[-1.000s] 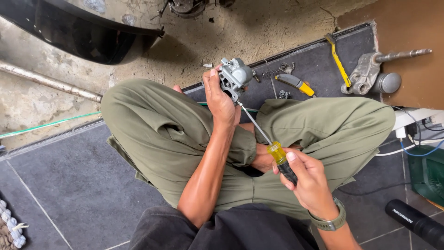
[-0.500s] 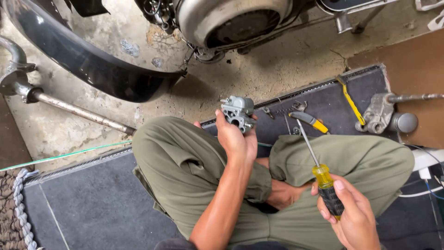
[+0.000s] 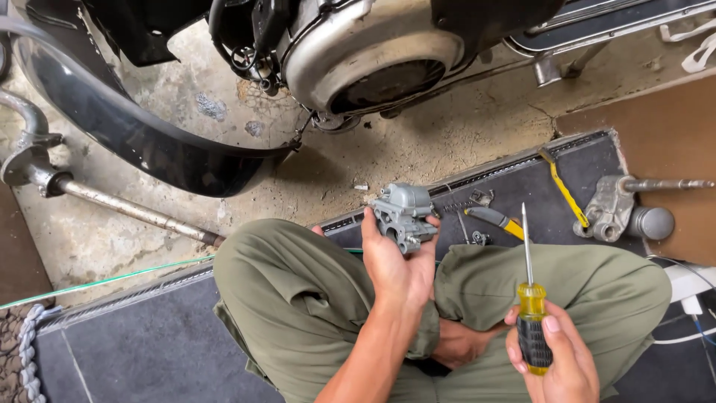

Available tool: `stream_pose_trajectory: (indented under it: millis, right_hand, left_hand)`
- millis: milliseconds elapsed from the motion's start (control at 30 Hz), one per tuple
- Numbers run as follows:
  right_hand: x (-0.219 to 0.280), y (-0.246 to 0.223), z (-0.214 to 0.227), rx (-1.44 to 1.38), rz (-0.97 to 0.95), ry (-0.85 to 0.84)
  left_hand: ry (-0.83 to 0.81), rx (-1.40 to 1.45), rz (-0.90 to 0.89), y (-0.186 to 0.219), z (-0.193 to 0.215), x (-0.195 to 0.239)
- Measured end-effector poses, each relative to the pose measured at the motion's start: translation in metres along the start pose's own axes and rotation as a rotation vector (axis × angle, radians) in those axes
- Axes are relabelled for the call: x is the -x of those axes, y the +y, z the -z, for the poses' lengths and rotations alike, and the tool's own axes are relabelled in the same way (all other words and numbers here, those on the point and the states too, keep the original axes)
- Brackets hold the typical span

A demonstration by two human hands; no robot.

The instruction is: Scraping old gasket material or residue from a motorcycle carburetor body using a utility knife and a screwdriver.

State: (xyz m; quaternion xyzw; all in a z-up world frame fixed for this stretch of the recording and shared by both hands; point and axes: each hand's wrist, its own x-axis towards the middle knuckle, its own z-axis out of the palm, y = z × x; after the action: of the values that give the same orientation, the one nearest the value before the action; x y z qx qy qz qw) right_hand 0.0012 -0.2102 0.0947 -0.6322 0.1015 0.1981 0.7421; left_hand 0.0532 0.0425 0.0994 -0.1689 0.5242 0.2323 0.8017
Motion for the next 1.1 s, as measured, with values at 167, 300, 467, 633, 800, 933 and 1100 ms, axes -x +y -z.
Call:
stream_pose_trajectory:
  millis: [167,300,467,633,800,933,1100]
  right_hand:
    - [-0.008,-0.002,-0.002,-0.022,0.026,0.003]
    - [-0.028,-0.014,0.003,0.119,0.037,0.058]
    - [-0.113,-0.039,0.003,0.811,0.319,-0.006]
    - [-0.185,-0.022,0.011,1.406,0.216,0.001]
    - [-0.221,0.015,0.031,1.678,0.226,0.021]
    - [-0.227,0.028,0.043,1.671,0.241,0.067]
    - [-0.221,0.034,0.038,1.776,0.676,0.072]
  left_hand:
    - [0.013,0.011,0.075,0.003,-0.003,0.006]
    - [-0.081,-0.045,0.108,0.003,-0.004,0.013]
    - [-0.191,-0.337,0.118,0.012,-0.015,0.001]
    - [-0.276,-0.563,0.041,0.018,-0.02,-0.026]
    - [-0.256,-0.546,0.028,0.024,-0.001,-0.062]
    - [-0.256,-0.528,0.045,0.02,0.003,-0.07]
    - [-0.295,-0.494,0.082,0.017,-0.004,-0.059]
